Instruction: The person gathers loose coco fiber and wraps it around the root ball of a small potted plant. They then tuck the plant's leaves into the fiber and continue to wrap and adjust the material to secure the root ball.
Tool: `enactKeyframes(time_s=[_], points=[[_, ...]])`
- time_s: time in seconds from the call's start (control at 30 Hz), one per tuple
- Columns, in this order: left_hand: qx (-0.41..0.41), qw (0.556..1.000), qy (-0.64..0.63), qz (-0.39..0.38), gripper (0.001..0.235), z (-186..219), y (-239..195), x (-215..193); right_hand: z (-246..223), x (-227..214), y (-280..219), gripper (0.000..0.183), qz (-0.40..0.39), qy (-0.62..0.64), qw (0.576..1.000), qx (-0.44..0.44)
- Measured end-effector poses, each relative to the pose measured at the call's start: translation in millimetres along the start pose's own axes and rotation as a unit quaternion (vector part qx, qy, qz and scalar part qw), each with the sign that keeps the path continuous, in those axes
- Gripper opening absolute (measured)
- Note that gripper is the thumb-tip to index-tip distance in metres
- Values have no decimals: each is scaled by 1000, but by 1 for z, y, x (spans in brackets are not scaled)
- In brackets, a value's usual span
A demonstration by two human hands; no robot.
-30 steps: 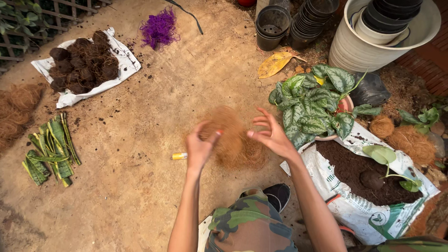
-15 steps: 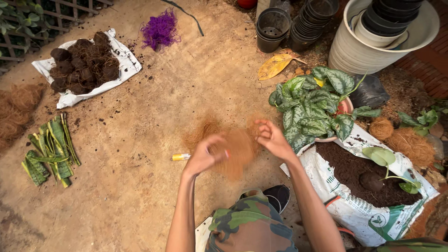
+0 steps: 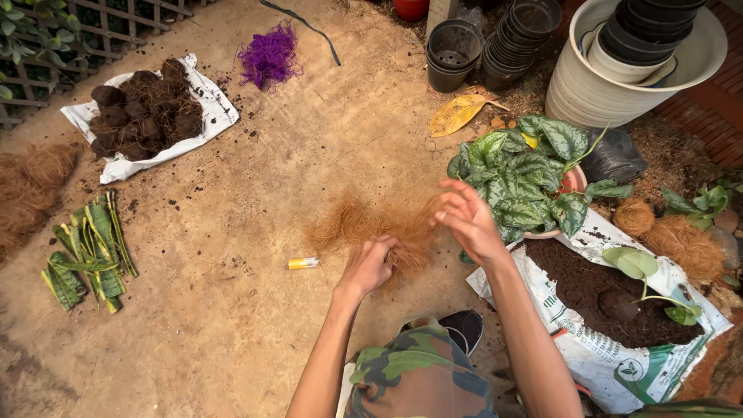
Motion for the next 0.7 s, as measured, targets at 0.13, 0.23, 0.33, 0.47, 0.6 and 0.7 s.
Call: enactKeyframes(time_s=[0.13,0.23,0.33,0.47,0.6,0.7], points=[[6,996,90,-9,60,-22,0,8,-5,-6,-4,59,20,85,995,-45],[-36,987,142,-69,56,-46,-8,26,-55,-5,-22,61,-46,156,969,-186],[-75,985,131,-78,61,-57,-20,16,-102,-23,-46,57,-43,235,946,-219],[-108,991,69,36,75,-23,-27,-25,-110,-10,-55,52,-19,130,974,-185],[-270,957,-62,90,60,4,-36,-74,-76,7,-39,41,25,-62,997,-44],[-118,978,-39,168,67,52,-25,-127,-48,28,-36,37,-23,-143,989,27]])
Point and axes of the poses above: each hand's wrist, its own y-axis towards the middle knuckle, its own x-axis out of the palm, z = x × y, the point moved 10 cm from there along y, towards the middle knuckle, and after that the axes turned 13 degrees about x, right-handed, at the moved point
